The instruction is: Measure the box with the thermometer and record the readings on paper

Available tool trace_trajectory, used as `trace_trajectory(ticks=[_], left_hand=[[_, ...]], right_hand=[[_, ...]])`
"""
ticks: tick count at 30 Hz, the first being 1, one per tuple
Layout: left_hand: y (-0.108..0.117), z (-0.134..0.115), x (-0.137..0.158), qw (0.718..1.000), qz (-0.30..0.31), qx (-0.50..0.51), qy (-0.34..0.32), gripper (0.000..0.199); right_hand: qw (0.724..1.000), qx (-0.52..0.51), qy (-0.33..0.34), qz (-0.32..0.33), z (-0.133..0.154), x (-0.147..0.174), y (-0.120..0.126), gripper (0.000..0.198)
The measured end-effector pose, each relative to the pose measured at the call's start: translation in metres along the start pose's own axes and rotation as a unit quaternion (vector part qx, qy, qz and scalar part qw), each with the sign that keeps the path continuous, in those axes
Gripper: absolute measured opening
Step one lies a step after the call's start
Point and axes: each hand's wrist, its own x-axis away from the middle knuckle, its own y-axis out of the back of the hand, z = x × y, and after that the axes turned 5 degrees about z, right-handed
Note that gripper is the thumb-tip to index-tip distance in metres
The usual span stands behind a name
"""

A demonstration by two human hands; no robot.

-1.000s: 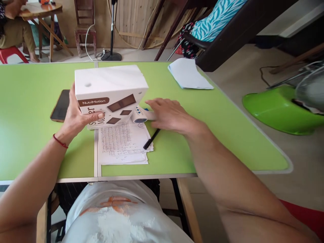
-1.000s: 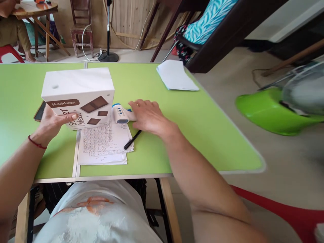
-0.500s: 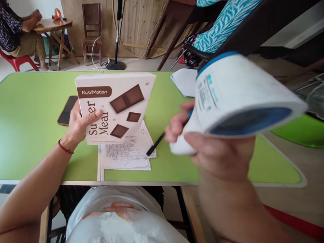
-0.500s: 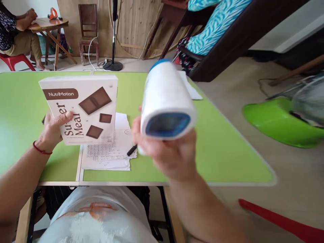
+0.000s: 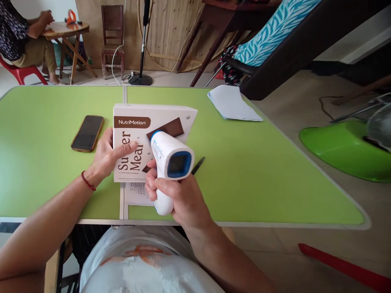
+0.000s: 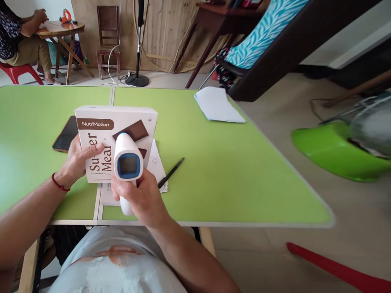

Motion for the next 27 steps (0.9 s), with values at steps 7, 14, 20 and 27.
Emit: trace_trajectory(ticks=[7, 14, 20, 27], left_hand=[[-0.0008, -0.0017, -0.0015, 0.999, 0.002, 0.031, 0.016, 0.058], [-0.0013, -0.0044, -0.0005, 0.999, 0.005, 0.027, 0.016, 0.056], [-0.0032, -0.0062, -0.0003, 0.999, 0.007, 0.039, 0.021, 0.059], [-0.002, -0.0052, -0.0011, 1.0, 0.005, 0.026, 0.014, 0.058]], right_hand=[[1.0, -0.018, 0.006, 0.001, -0.0033, -0.0022, -0.0036, 0.017], [1.0, -0.017, -0.002, -0.008, -0.0035, -0.0041, -0.003, 0.011], [1.0, -0.017, 0.008, -0.013, -0.0047, -0.0026, -0.004, 0.01], [1.0, -0.025, 0.001, -0.009, -0.004, -0.0027, -0.0051, 0.013]])
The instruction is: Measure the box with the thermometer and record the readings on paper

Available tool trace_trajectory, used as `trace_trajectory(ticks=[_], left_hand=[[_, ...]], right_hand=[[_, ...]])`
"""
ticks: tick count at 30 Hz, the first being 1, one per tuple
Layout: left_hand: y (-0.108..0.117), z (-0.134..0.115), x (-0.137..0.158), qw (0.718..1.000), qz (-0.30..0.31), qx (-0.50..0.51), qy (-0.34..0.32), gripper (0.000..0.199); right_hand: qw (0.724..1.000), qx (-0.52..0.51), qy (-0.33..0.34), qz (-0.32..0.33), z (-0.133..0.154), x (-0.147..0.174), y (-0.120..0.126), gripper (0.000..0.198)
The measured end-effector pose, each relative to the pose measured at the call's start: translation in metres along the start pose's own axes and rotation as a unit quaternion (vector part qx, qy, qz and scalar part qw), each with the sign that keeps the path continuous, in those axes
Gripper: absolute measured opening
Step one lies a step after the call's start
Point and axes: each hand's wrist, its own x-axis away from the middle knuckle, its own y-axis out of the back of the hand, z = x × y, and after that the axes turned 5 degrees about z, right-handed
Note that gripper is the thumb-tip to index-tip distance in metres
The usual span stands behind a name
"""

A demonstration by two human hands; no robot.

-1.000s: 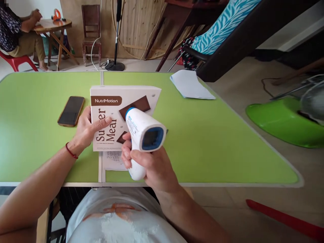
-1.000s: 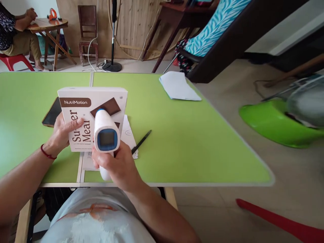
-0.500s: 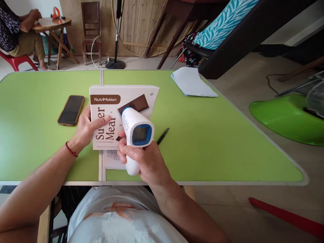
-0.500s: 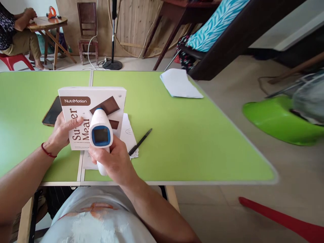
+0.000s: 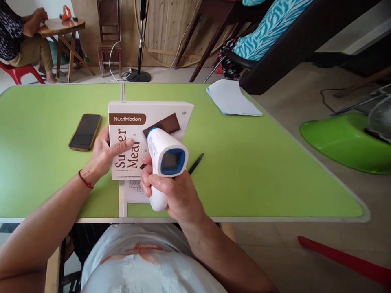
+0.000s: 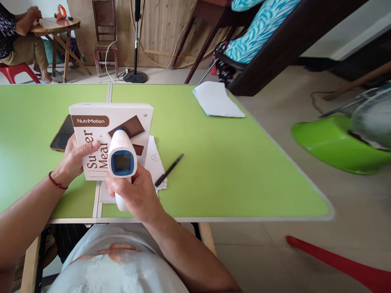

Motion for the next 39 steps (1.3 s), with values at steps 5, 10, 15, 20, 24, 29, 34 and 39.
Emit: trace_trajectory(ticks=[5, 10, 15, 20, 24, 29, 34, 39], left_hand=[[0.0, 0.0, 0.0, 1.0, 0.004, -0.012, -0.005, 0.06], [0.001, 0.0, 0.0, 1.0, 0.006, -0.004, 0.0, 0.06], [0.001, 0.001, -0.001, 1.0, 0.006, -0.017, -0.005, 0.06], [0.002, 0.001, -0.001, 1.0, 0.009, -0.024, -0.005, 0.061], [0.003, 0.002, 0.0, 1.0, 0.008, -0.026, -0.009, 0.061], [0.006, 0.002, 0.0, 0.999, 0.008, -0.025, -0.028, 0.058], [0.005, -0.004, 0.002, 0.996, 0.043, -0.006, -0.072, 0.06], [0.005, -0.008, -0.001, 0.995, 0.03, -0.002, -0.098, 0.071]], right_hand=[[1.0, -0.011, 0.019, 0.015, -0.001, 0.0, 0.0, 0.008], [1.0, -0.011, 0.019, 0.02, -0.002, -0.001, 0.001, 0.01], [0.999, -0.007, 0.021, 0.029, -0.002, 0.0, 0.002, 0.009], [0.999, -0.013, 0.026, 0.027, -0.004, 0.001, 0.0, 0.009], [0.999, -0.014, 0.022, 0.02, -0.002, 0.001, -0.002, 0.009], [0.999, 0.001, 0.015, 0.033, 0.001, 0.002, -0.003, 0.01], [0.996, 0.089, 0.032, 0.005, 0.006, 0.007, 0.007, 0.021], [0.963, 0.241, 0.123, 0.0, 0.043, 0.005, 0.05, 0.02]])
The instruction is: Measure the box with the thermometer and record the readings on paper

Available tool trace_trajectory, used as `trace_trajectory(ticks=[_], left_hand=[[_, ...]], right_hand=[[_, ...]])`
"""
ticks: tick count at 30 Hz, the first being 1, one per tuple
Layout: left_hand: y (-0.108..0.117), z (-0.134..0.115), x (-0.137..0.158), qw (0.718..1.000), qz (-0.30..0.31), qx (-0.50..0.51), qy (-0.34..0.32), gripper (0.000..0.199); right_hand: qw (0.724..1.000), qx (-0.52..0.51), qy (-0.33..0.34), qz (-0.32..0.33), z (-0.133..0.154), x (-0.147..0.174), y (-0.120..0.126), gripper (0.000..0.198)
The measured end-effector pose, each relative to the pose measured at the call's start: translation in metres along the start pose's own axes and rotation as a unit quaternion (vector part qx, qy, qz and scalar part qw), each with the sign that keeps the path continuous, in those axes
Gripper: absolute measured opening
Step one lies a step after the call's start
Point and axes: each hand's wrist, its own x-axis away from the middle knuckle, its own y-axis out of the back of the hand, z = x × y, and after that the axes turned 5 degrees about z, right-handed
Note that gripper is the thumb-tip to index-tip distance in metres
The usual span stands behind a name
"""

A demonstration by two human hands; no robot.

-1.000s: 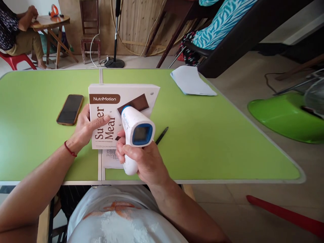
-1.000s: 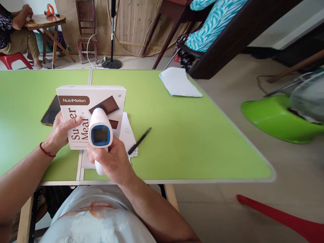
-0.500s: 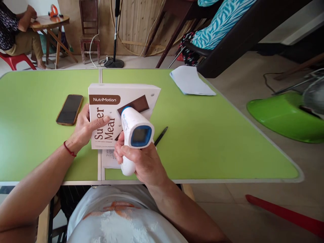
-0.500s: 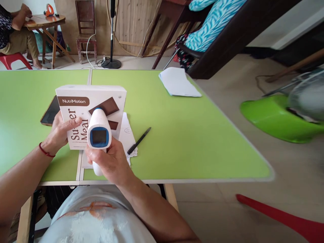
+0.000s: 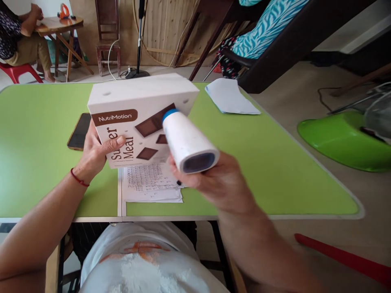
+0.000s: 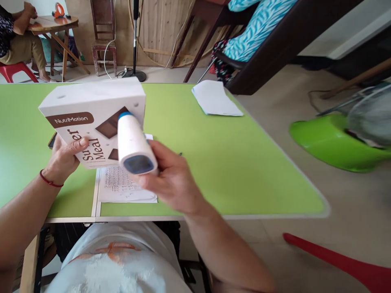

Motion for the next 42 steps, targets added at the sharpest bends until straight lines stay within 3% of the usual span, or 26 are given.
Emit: trace_trajectory(ticks=[3, 8, 12, 15, 21, 24, 26, 27, 29, 30, 31, 32, 33, 35, 36, 39, 42], left_hand=[[0.005, 0.005, -0.005, 1.0, -0.017, -0.002, -0.015, 0.081], [0.015, 0.02, -0.01, 1.0, -0.02, -0.002, -0.022, 0.078], [0.02, 0.029, -0.01, 1.0, -0.005, -0.005, -0.002, 0.079], [0.022, 0.031, -0.011, 1.0, 0.011, -0.013, 0.01, 0.076], [0.024, 0.029, -0.014, 0.999, 0.01, -0.041, 0.007, 0.078], [0.022, 0.025, -0.015, 0.992, -0.011, -0.104, -0.064, 0.075], [0.02, 0.019, -0.013, 0.967, -0.068, -0.187, -0.158, 0.07], [0.018, 0.014, -0.012, 0.941, -0.109, -0.242, -0.208, 0.067], [0.015, 0.003, -0.006, 0.87, -0.193, -0.363, -0.274, 0.056], [0.013, -0.003, -0.002, 0.832, -0.204, -0.414, -0.307, 0.051], [0.01, -0.009, 0.002, 0.807, -0.193, -0.441, -0.341, 0.047], [0.006, -0.013, 0.007, 0.801, -0.155, -0.448, -0.365, 0.044], [0.002, -0.016, 0.011, 0.806, -0.099, -0.439, -0.385, 0.041], [-0.008, -0.016, 0.018, 0.821, 0.065, -0.434, -0.365, 0.029], [-0.013, -0.014, 0.021, 0.808, 0.132, -0.447, -0.361, 0.023], [-0.025, 0.002, 0.024, 0.764, 0.282, -0.51, -0.278, 0.014], [-0.029, 0.018, 0.026, 0.744, 0.344, -0.536, -0.202, 0.026]], right_hand=[[0.985, 0.165, 0.039, -0.016, -0.001, -0.017, 0.045, 0.038], [0.917, 0.398, 0.009, 0.037, -0.041, -0.047, 0.093, 0.045], [0.867, 0.495, -0.031, 0.059, -0.077, -0.056, 0.095, 0.045], [0.855, 0.513, -0.037, 0.064, -0.089, -0.058, 0.091, 0.047], [0.854, 0.516, 0.004, 0.069, -0.078, -0.049, 0.097, 0.041], [0.844, 0.53, 0.023, 0.075, -0.06, -0.037, 0.104, 0.022], [0.832, 0.541, 0.009, 0.122, -0.051, -0.029, 0.107, 0.017], [0.822, 0.549, 0.0, 0.148, -0.049, -0.025, 0.108, 0.018], [0.803, 0.566, -0.011, 0.187, -0.048, -0.018, 0.109, 0.021], [0.796, 0.572, -0.011, 0.196, -0.05, -0.015, 0.109, 0.022], [0.795, 0.574, -0.009, 0.198, -0.051, -0.013, 0.109, 0.021], [0.799, 0.569, -0.007, 0.193, -0.052, -0.011, 0.109, 0.019], [0.809, 0.558, -0.006, 0.182, -0.052, -0.008, 0.108, 0.016], [0.839, 0.526, -0.009, 0.137, -0.05, -0.004, 0.105, 0.012], [0.857, 0.505, -0.011, 0.098, -0.047, -0.001, 0.102, 0.011], [0.918, 0.395, -0.01, -0.032, -0.037, 0.005, 0.083, 0.012], [0.975, 0.208, -0.027, -0.073, -0.034, 0.008, 0.055, 0.01]])
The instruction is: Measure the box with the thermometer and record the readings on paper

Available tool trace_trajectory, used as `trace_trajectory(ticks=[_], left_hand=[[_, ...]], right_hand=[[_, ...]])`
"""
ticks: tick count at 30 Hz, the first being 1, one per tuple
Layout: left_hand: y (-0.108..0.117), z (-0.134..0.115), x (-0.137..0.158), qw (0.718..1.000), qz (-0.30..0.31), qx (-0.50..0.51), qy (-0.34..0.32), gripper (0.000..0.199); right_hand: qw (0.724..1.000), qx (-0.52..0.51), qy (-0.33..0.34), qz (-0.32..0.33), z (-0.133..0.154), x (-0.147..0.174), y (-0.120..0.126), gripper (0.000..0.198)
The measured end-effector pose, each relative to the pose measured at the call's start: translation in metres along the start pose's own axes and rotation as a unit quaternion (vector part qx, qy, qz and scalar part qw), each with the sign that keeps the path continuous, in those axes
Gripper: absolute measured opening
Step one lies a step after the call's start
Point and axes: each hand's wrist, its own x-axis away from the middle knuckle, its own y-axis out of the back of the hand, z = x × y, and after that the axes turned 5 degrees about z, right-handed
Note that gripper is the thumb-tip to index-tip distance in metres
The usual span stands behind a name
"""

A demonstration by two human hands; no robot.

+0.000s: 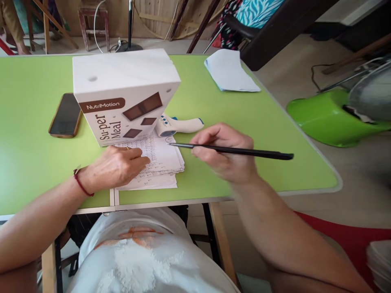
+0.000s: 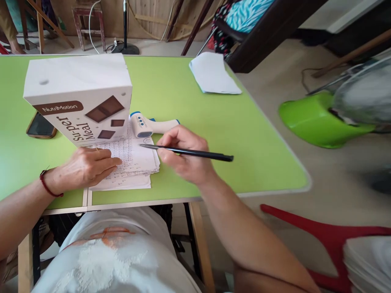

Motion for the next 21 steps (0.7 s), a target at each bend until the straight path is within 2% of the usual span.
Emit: trace_trajectory(ticks=[3, 7, 17, 21], left_hand=[[-0.01, 0.002, 0.001, 0.999, 0.03, -0.031, -0.003, 0.027], [-0.014, 0.003, 0.002, 0.998, 0.051, -0.031, -0.009, 0.024], [-0.013, 0.001, 0.001, 0.994, 0.09, -0.063, -0.019, 0.021], [-0.012, 0.0, -0.001, 0.992, 0.104, -0.073, -0.007, 0.02]], right_hand=[[0.99, -0.127, -0.051, 0.033, 0.003, 0.005, -0.025, 0.005], [0.989, -0.127, -0.081, 0.0, -0.005, 0.01, -0.045, 0.004], [0.999, -0.039, -0.036, -0.001, -0.009, 0.017, -0.052, 0.006], [1.0, -0.011, 0.027, 0.004, -0.012, 0.016, -0.054, 0.011]])
